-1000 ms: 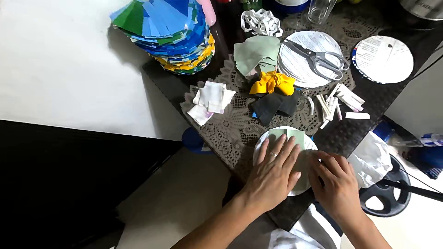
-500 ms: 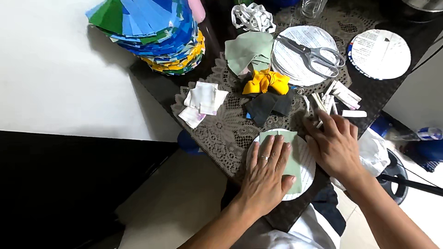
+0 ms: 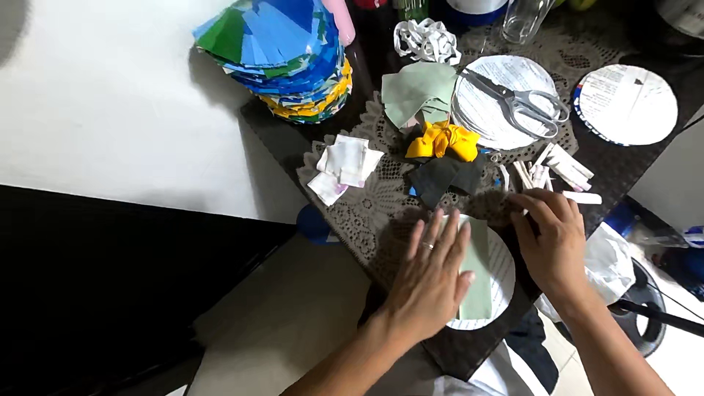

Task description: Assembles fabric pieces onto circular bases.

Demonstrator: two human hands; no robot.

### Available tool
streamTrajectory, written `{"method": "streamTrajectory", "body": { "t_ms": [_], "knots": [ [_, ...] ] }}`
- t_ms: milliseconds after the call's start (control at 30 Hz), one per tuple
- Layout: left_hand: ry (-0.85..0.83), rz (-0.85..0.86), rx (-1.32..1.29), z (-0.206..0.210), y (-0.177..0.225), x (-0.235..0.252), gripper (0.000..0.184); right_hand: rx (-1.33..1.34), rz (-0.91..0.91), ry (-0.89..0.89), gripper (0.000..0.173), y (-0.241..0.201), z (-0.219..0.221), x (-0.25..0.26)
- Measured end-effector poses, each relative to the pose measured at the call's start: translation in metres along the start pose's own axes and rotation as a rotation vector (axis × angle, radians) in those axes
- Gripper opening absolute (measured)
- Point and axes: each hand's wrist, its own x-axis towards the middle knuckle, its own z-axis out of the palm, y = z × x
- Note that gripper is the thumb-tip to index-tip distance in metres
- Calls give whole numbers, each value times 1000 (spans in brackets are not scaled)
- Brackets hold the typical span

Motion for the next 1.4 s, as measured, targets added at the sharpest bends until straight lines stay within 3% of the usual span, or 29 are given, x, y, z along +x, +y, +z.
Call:
{"method": "streamTrajectory", "body": {
  "t_ms": [167, 333, 433, 567, 733, 900, 1033, 1233, 1400],
  "knots": [
    [-75, -9, 108, 19, 18, 6, 81, -12, -74, 57, 28, -15, -4, -20],
    [-126, -11, 114, 18, 21, 9, 83, 67, -36, 45, 28, -23, 3, -34],
    [-114, 2, 20, 15, 16, 9, 76, 107, 8, 81, 27, -22, 11, -37],
    [120, -61, -153, 1, -3, 24, 45, 125, 5, 129, 27, -19, 15, -40],
    [233, -138, -30, -27, -36, 62, 18, 129, 3, 136, 27, -19, 14, -41],
    [-111, -280, 74, -36, -29, 92, 33, 145, 15, 150, 27, -20, 14, -42],
    [-48, -237, 179, -28, -37, 100, 22, 144, 15, 151, 27, -20, 14, -42],
    [-115, -100, 240, -47, -63, 95, 19, 153, 7, 170, 27, -19, 15, -42],
    [-102, -225, 53, -73, -72, 97, 15, 166, 6, 185, 26, -20, 15, -41]
  ]
}}
